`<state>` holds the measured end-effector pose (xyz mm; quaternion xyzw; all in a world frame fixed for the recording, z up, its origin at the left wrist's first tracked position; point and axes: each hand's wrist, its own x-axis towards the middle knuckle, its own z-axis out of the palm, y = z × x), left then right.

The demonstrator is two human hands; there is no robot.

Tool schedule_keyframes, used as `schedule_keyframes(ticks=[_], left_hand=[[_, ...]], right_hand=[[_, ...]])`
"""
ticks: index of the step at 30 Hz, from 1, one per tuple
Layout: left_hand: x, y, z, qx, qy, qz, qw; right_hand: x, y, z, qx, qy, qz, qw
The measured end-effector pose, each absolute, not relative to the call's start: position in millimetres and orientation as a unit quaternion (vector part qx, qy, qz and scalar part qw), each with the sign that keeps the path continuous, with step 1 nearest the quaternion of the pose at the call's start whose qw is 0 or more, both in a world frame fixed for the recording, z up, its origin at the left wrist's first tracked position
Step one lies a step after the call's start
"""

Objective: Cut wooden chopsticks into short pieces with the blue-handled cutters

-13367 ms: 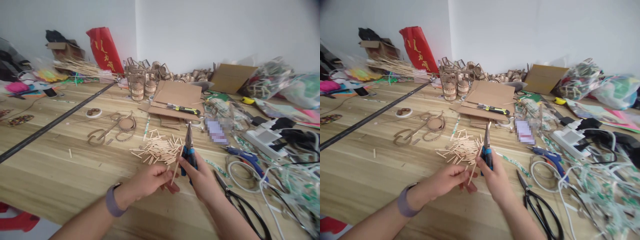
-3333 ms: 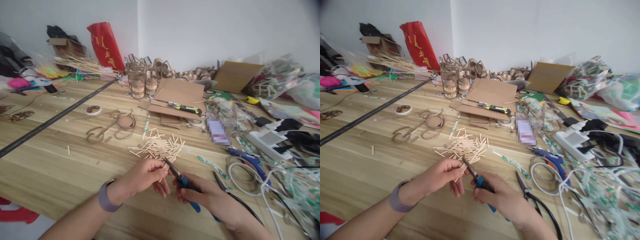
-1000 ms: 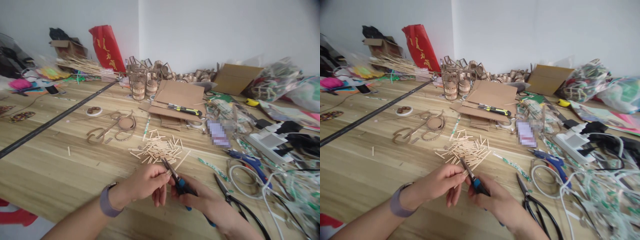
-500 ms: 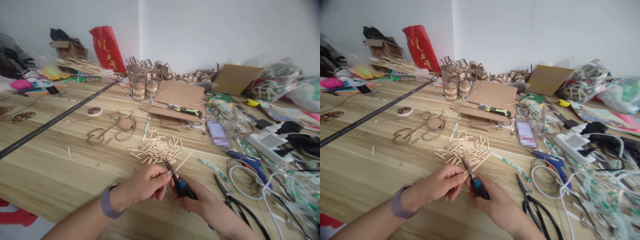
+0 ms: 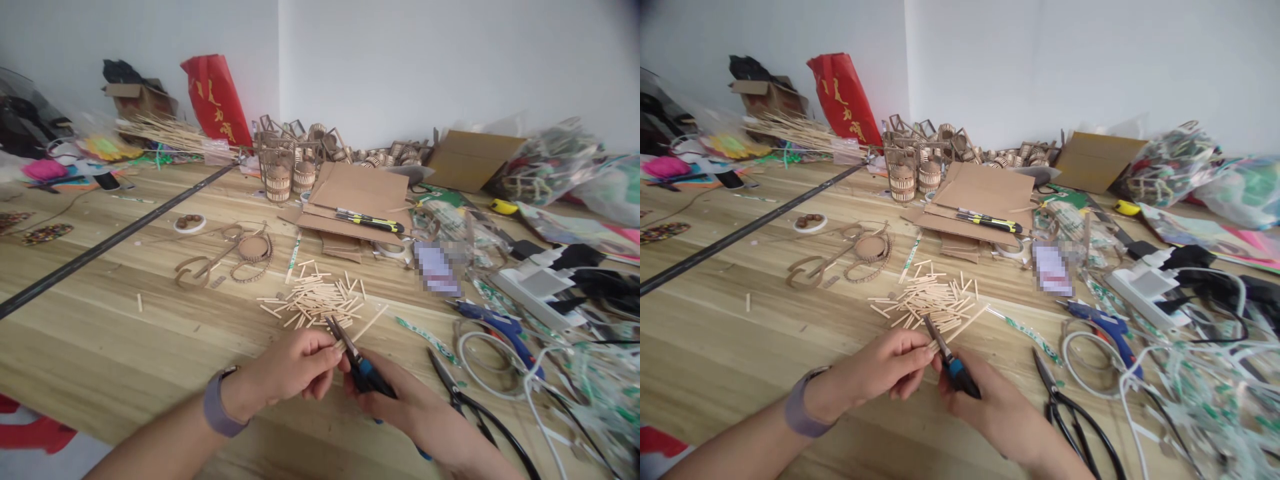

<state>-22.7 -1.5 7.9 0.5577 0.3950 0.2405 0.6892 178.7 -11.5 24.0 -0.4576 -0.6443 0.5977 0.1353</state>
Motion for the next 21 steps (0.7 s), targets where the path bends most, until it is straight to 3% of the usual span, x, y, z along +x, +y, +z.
schedule_keyframes(ticks=[21], left_hand=[[-25.2, -1.9, 8.3, 0.591, 0.403, 0.248, 0.653]], right_hand=[[169.2, -11.3, 13.6, -0.482, -0.709, 0.487, 0.166]])
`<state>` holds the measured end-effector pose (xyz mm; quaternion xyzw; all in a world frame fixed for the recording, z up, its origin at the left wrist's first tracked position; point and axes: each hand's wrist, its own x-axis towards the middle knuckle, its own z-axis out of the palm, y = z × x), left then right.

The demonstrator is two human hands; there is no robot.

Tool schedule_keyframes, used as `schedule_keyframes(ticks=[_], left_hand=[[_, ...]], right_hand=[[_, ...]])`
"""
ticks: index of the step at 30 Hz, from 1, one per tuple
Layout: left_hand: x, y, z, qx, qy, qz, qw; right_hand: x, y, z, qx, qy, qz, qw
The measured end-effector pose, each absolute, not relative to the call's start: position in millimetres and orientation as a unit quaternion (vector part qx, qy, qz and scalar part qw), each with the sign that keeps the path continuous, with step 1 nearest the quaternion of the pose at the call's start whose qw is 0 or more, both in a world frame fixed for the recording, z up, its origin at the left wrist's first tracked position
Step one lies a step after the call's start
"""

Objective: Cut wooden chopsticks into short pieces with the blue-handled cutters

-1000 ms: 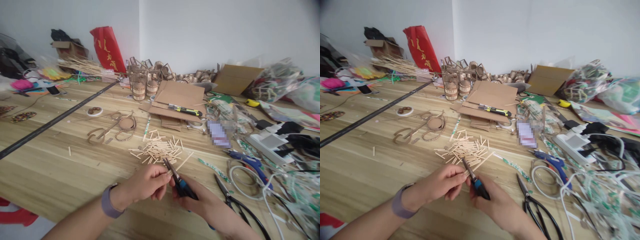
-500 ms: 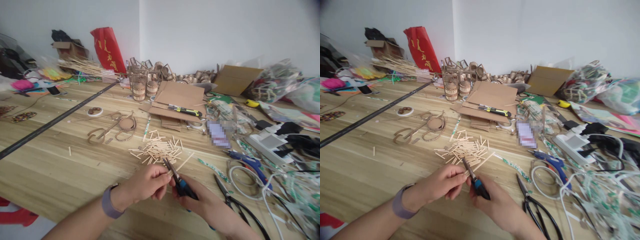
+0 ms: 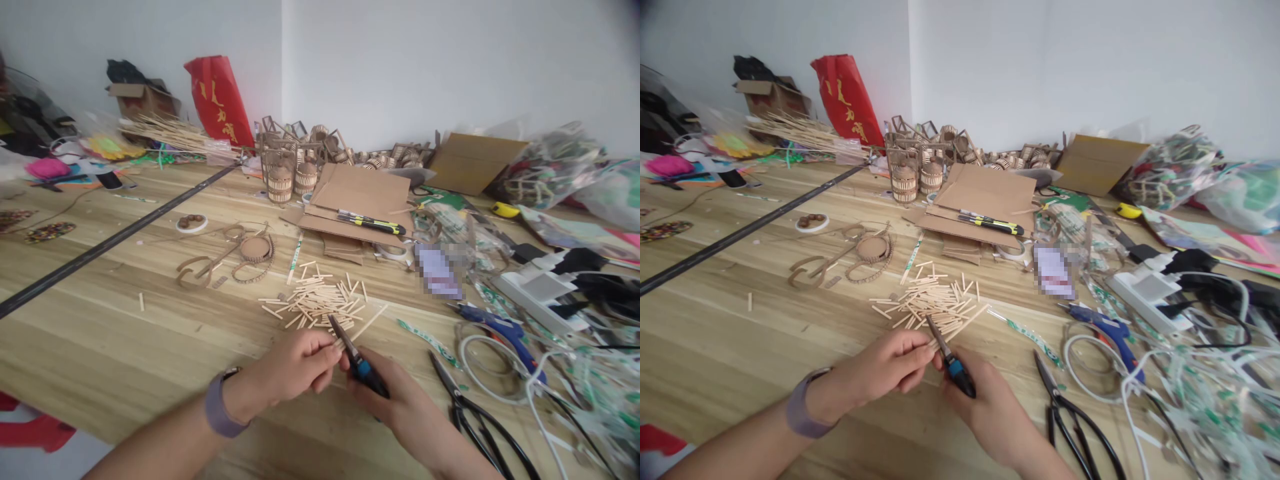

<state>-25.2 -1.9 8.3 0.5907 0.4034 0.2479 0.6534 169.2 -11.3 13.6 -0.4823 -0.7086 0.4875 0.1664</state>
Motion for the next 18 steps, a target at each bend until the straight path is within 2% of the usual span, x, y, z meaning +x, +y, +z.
schedule_keyframes(ticks=[5, 7, 11, 14, 18], left_hand=[[-29.8, 3.2, 10.8, 0.569, 0.424, 0.35, 0.611], [-31.5, 5.2, 10.6, 0.578, 0.451, 0.36, 0.576], [-27.9, 3.3, 8.0, 0.68, 0.485, 0.261, 0.484], [-20.6, -2.3, 4.7, 0.749, 0.488, 0.215, 0.392], [-12.8, -8.7, -2.1, 0.789, 0.487, 0.192, 0.322]], right_hand=[[188.2, -3.7, 12.9, -0.474, -0.711, 0.491, 0.171], [196.7, -0.4, 11.7, -0.508, -0.733, 0.397, 0.218], [200.5, 1.9, 8.4, -0.503, -0.782, 0.155, 0.335], [193.0, -0.3, 0.6, -0.457, -0.821, 0.136, 0.313], [182.4, -3.9, -14.8, -0.484, -0.826, 0.136, 0.255]])
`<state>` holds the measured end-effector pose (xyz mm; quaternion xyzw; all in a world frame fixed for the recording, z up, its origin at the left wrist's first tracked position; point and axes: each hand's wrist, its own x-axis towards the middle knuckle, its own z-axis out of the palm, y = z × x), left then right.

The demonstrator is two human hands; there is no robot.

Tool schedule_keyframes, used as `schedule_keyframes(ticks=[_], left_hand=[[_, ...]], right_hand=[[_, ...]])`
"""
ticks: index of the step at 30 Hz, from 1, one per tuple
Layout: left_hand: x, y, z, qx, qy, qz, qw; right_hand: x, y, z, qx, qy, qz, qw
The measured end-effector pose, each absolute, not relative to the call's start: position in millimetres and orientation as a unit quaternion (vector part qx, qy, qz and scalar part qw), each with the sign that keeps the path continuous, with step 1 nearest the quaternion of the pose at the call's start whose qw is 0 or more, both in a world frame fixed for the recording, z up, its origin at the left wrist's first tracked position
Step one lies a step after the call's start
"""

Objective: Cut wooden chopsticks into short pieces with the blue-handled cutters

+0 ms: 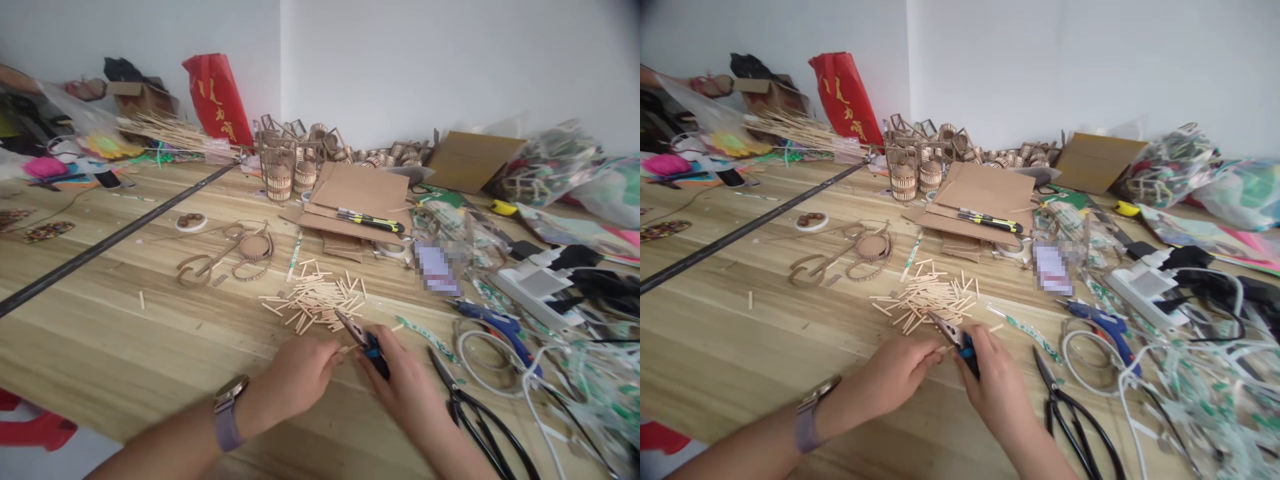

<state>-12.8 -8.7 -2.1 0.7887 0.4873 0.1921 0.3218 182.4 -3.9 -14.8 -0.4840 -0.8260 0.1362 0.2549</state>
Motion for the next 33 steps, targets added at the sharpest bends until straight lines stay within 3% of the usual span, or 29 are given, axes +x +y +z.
schedule_keyframes(ticks=[9, 23, 27, 33], left_hand=[[-4.6, -17.0, -5.5, 0.814, 0.547, 0.073, 0.183], [5.2, -19.4, 1.8, 0.787, 0.59, 0.012, 0.18], [-5.4, -9.3, -1.6, 0.817, 0.525, 0.097, 0.216], [-25.8, 2.3, 6.0, 0.81, 0.384, 0.197, 0.396]], right_hand=[[170.8, -5.2, -27.3, -0.56, -0.803, 0.086, 0.185], [160.6, -3.0, -29.3, -0.602, -0.784, 0.059, 0.142], [168.0, 5.7, -17.5, -0.548, -0.792, 0.182, 0.199], [189.0, 12.5, 5.2, -0.477, -0.762, 0.375, 0.228]])
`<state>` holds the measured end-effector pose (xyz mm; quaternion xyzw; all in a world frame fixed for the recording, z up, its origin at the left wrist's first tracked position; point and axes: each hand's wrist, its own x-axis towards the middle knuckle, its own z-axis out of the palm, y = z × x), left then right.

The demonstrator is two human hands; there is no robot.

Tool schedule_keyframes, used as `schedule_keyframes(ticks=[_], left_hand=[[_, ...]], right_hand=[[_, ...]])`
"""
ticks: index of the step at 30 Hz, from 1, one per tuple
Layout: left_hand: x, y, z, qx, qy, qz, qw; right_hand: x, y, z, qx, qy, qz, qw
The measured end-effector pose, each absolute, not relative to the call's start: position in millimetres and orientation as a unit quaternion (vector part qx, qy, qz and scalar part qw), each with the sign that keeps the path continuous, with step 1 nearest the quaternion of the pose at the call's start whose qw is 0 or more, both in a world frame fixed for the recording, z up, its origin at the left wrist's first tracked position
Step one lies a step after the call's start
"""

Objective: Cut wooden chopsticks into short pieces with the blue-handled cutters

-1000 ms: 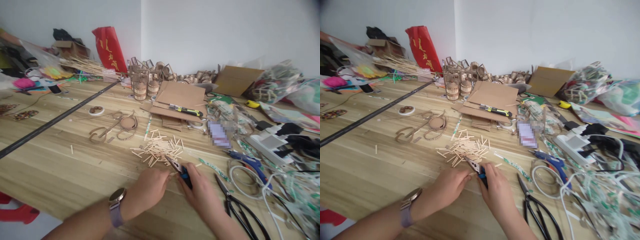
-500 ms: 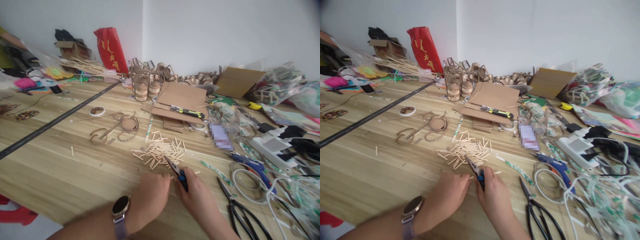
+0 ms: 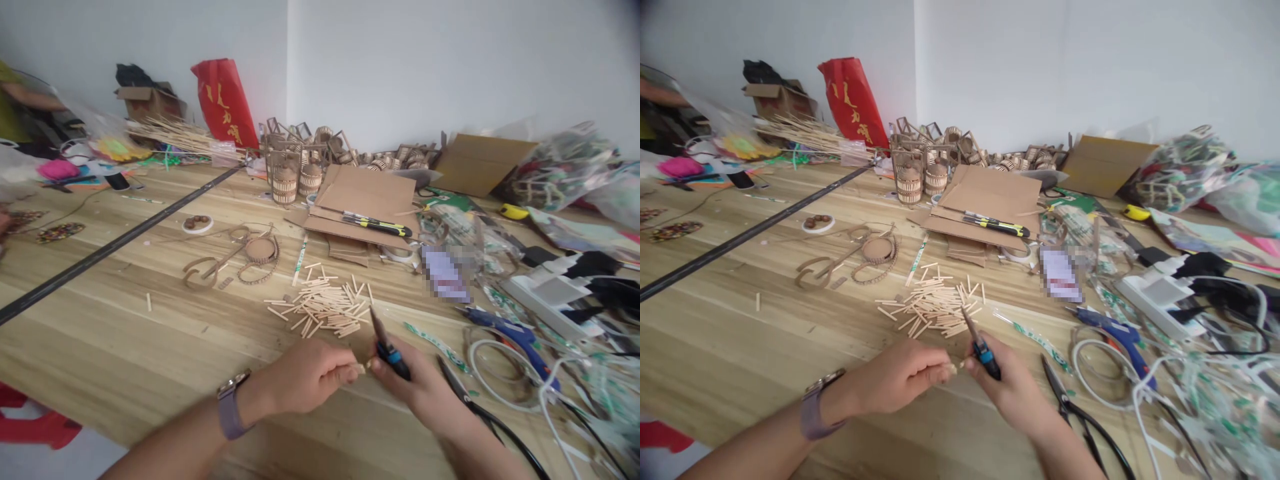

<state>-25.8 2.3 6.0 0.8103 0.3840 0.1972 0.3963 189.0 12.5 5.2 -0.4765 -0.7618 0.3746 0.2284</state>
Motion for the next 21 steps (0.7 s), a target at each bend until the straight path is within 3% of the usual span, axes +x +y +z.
schedule_keyframes(ticks=[3, 11, 21], left_hand=[[-28.1, 6.3, 6.1, 0.795, 0.409, 0.216, 0.392], [-23.4, 14.1, -6.4, 0.792, 0.513, 0.263, 0.198], [-26.2, 16.5, -4.4, 0.759, 0.48, 0.396, 0.191]], right_hand=[[193.0, 12.5, 8.2, -0.496, -0.736, 0.385, 0.252], [184.7, 4.8, -4.6, -0.5, -0.767, 0.317, 0.249], [179.1, 0.0, -8.1, -0.48, -0.795, 0.28, 0.242]])
